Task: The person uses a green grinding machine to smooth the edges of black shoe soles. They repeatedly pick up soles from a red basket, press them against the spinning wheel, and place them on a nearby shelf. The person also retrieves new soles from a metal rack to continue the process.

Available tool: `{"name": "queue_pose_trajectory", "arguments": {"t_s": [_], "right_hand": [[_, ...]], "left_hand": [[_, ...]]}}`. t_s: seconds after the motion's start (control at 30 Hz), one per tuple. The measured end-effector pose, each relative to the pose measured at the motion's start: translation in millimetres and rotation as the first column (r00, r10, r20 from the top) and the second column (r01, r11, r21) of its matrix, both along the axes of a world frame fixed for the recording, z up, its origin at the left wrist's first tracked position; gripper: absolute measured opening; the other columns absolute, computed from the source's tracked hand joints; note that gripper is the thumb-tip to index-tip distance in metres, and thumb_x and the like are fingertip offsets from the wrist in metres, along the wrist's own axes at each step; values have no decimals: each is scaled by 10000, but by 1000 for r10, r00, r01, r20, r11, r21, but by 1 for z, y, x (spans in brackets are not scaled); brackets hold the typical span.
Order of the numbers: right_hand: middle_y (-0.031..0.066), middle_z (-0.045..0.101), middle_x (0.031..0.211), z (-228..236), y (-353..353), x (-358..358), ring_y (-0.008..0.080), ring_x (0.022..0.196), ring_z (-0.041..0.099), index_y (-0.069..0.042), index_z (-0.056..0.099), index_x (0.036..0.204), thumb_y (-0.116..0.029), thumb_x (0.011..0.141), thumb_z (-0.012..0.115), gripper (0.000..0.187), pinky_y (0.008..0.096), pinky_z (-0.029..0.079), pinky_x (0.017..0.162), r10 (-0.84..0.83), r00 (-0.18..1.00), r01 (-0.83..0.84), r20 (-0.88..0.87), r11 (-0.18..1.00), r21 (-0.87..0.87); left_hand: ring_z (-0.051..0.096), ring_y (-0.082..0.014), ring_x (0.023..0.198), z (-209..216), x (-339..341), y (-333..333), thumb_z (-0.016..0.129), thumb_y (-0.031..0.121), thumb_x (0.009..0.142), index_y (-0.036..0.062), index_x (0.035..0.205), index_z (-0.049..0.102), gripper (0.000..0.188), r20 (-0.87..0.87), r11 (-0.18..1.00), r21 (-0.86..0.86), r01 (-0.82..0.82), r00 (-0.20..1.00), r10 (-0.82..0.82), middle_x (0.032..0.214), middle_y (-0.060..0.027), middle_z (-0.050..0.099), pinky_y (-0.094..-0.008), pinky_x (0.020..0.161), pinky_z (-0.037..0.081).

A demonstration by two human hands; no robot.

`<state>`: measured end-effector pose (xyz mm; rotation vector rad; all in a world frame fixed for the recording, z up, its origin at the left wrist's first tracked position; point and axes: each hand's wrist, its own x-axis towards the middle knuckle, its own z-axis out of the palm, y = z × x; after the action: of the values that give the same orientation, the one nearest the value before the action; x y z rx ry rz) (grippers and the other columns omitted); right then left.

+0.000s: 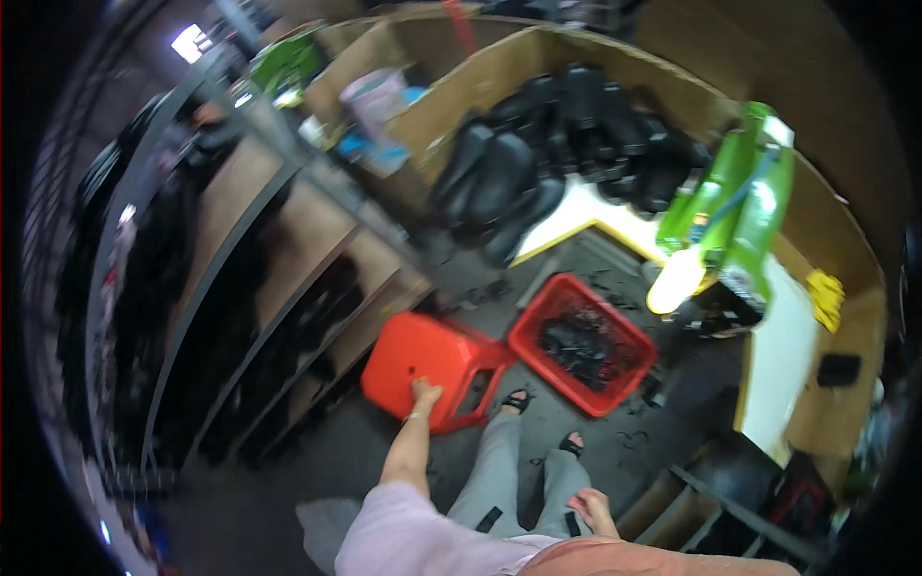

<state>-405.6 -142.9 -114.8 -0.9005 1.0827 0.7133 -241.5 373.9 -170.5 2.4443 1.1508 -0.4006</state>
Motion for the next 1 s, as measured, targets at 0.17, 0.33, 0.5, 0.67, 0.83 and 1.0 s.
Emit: {"name": "queue_pose_trajectory", "arguments": {"t_s": [0.17, 0.33, 0.5, 0.67, 0.83, 1.0], "right_hand": [[90, 615, 804, -2, -73, -24, 170, 628, 611, -45, 541, 1089, -101, 916, 559, 183, 306, 534, 483, 210, 978, -190, 16, 911, -367], [47, 606, 766, -13, -64, -60, 141, 593, 575, -64, 568, 1048, -98, 903, 573, 149, 286, 494, 482, 140, 990, -137, -24, 902, -408], [18, 636, 812, -67, -2, -130, 122, 708, 578, -50, 647, 931, -63, 824, 661, 109, 284, 498, 668, 353, 915, -158, 197, 761, -629], [88, 693, 871, -57, 27, -158, 168, 800, 631, -28, 687, 973, -152, 799, 686, 214, 312, 509, 760, 697, 703, -462, -139, 299, -835], [85, 693, 857, -22, 55, -181, 161, 802, 635, -23, 687, 965, -139, 795, 692, 206, 298, 506, 764, 547, 810, -497, -211, 451, -742], [80, 696, 860, -19, 59, -188, 163, 804, 636, -31, 693, 950, -120, 776, 689, 195, 295, 503, 765, 470, 865, -437, -175, 535, -723]], "left_hand": [[259, -368, 1360, 29, 5, -27, 765, 281, 630, 107, 1455, 293, 967, -119, 972, -150, -183, 979, 166, 1511, -107, 217, -429, 1131, 272], [329, -360, 1328, 25, 6, -2, 754, 241, 641, 141, 1486, 222, 1003, -13, 936, -206, -287, 957, 290, 1503, -124, 258, -424, 975, 459], [517, -348, 1194, 42, 25, 17, 750, 159, 666, 111, 1502, 137, 1038, 128, 801, -579, -153, 953, 275, 1442, -243, 363, -400, 878, 519], [520, -378, 1184, 8, -49, 5, 795, 219, 667, 82, 1499, 138, 1070, 397, 846, -460, 269, 915, -75, 1290, -308, 489, -435, 972, 437], [515, -343, 1133, 8, -116, -70, 800, 193, 683, 122, 1519, 99, 1093, 494, 794, -424, 435, 846, -200, 1356, -272, 427, -420, 947, 442], [358, -385, 1337, 5, -135, -133, 791, 231, 693, 44, 1500, 123, 1065, 301, 617, -697, 364, 930, -209, 1451, -282, 328, -423, 1092, 331]]}}
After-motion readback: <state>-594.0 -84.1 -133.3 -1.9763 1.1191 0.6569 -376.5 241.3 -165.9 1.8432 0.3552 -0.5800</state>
